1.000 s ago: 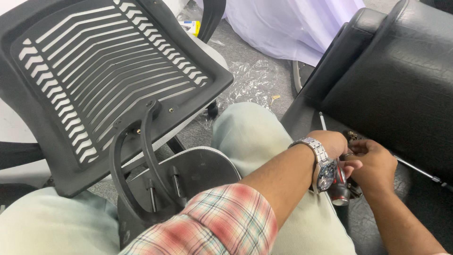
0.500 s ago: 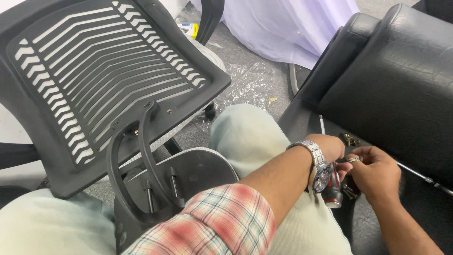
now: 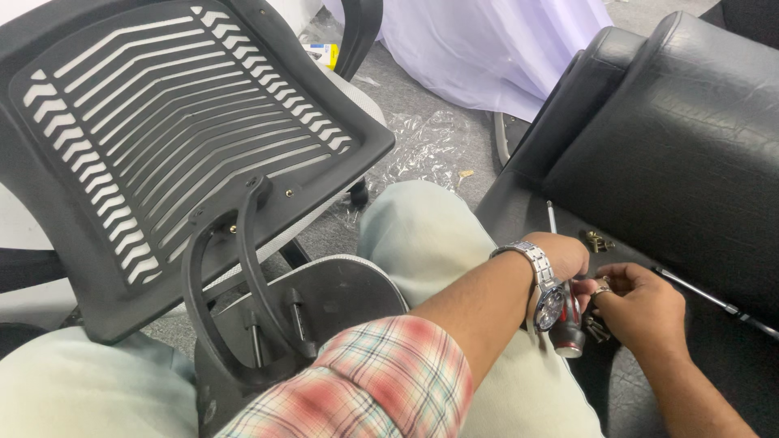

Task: The person uses a screwdriver to tighten screws on the underside of an office chair seat. They repeatedly insert and turn the screwdriver to secure the fasteners while seated on the floor.

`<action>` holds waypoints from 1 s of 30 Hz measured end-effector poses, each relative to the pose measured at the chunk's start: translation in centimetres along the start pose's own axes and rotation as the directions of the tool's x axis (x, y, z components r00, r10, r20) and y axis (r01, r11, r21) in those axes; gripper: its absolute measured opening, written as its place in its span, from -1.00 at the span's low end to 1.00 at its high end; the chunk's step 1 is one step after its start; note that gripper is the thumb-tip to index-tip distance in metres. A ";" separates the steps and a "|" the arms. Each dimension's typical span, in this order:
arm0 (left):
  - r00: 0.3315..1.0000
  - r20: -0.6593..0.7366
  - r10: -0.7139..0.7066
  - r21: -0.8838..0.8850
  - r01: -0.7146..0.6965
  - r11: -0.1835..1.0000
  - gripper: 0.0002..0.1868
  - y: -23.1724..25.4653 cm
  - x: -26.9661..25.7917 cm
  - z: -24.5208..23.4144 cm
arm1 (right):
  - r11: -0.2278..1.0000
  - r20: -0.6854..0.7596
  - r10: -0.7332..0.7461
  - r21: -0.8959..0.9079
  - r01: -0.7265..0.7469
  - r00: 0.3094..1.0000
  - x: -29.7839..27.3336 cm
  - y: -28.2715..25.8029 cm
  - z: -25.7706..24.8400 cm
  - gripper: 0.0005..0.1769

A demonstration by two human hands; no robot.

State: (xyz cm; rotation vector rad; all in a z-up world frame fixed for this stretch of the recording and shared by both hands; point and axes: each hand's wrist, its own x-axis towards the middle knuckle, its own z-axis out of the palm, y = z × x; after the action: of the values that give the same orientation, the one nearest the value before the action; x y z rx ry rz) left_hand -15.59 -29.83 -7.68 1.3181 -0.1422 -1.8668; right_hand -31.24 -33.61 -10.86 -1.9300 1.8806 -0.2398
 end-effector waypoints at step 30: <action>0.918 -0.234 0.322 -0.104 -0.353 0.930 -0.72 2.5 -12.9 -6.8 | 0.373 0.278 -0.142 0.904 -0.209 0.950 -6.8 -9.9 -2.6 -0.78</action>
State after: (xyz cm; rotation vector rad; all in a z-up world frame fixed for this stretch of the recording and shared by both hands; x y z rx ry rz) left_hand -7.23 -20.40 0.04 1.2917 -0.1120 -1.4091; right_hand -23.76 -27.59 -3.21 -1.0020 1.0893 -0.7572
